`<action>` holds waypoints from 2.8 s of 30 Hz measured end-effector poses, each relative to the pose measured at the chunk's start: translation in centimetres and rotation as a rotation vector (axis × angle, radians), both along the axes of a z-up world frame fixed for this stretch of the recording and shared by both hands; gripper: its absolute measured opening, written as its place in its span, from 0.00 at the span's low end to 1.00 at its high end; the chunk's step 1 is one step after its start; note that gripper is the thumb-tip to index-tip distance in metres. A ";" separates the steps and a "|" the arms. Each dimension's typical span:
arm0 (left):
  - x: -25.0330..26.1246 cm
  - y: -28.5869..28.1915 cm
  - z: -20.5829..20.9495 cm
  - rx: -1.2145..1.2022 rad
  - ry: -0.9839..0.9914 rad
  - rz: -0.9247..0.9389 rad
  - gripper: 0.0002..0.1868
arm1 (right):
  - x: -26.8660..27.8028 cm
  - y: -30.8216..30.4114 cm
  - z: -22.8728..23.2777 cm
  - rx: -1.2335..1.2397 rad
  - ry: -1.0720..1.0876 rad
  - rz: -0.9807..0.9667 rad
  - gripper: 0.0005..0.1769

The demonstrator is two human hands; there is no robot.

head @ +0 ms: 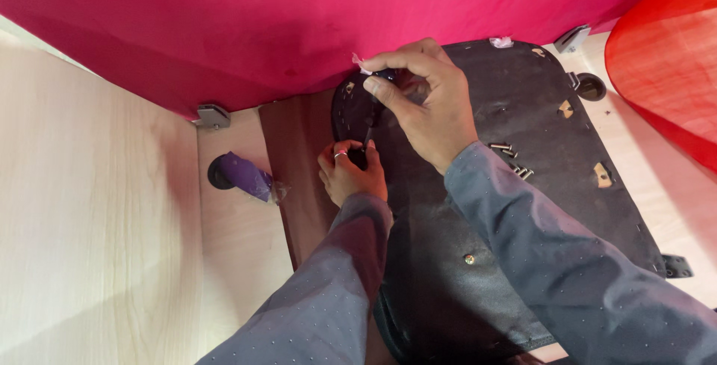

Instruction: The person uses a screwdriver to tighten screws into a black furniture base panel. They pick up screws from the panel surface and drive them into pre-drilled holes, working methodically across the panel.

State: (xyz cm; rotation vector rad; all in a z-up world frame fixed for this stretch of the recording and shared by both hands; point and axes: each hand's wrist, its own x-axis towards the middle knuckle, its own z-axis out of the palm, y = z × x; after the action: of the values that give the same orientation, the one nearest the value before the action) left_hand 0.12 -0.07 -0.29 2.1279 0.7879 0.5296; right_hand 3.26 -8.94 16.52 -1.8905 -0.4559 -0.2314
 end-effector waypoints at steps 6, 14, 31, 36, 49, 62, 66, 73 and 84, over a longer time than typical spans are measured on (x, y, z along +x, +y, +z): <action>-0.1 0.0 0.2 -0.025 0.010 0.002 0.13 | 0.0 -0.4 0.0 0.121 0.052 0.261 0.18; -0.2 -0.1 0.6 -0.019 0.015 0.001 0.13 | -0.5 0.1 0.1 0.039 0.011 0.118 0.14; 0.0 0.0 0.6 -0.013 0.043 -0.006 0.13 | -0.2 -0.7 0.5 0.049 -0.109 0.125 0.12; -0.1 -0.1 0.6 0.001 0.027 0.005 0.13 | -0.2 -0.2 0.4 -0.059 -0.119 0.021 0.11; -0.3 0.2 1.0 -0.054 0.056 -0.020 0.16 | -0.2 -0.3 0.7 -0.074 -0.044 0.066 0.15; -0.4 0.1 2.6 -0.178 0.158 -0.021 0.25 | -0.1 -0.6 0.3 -0.041 -0.005 0.126 0.17; -0.3 0.1 2.4 -0.214 0.171 -0.027 0.23 | -0.1 -1.0 0.4 0.138 0.120 0.300 0.21; -0.4 0.3 1.2 -0.184 0.071 -0.035 0.13 | -0.5 -0.9 -0.5 -0.011 0.015 0.110 0.18; -2.1 1.0 4.2 -0.061 0.361 -0.199 0.26 | -0.5 -1.4 -0.7 0.086 0.147 0.186 0.23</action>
State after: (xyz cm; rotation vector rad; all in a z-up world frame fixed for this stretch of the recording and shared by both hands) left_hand -1.95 0.97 3.93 2.2431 0.7618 0.0144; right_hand 2.77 -10.31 15.84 -1.7551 -0.5099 0.0108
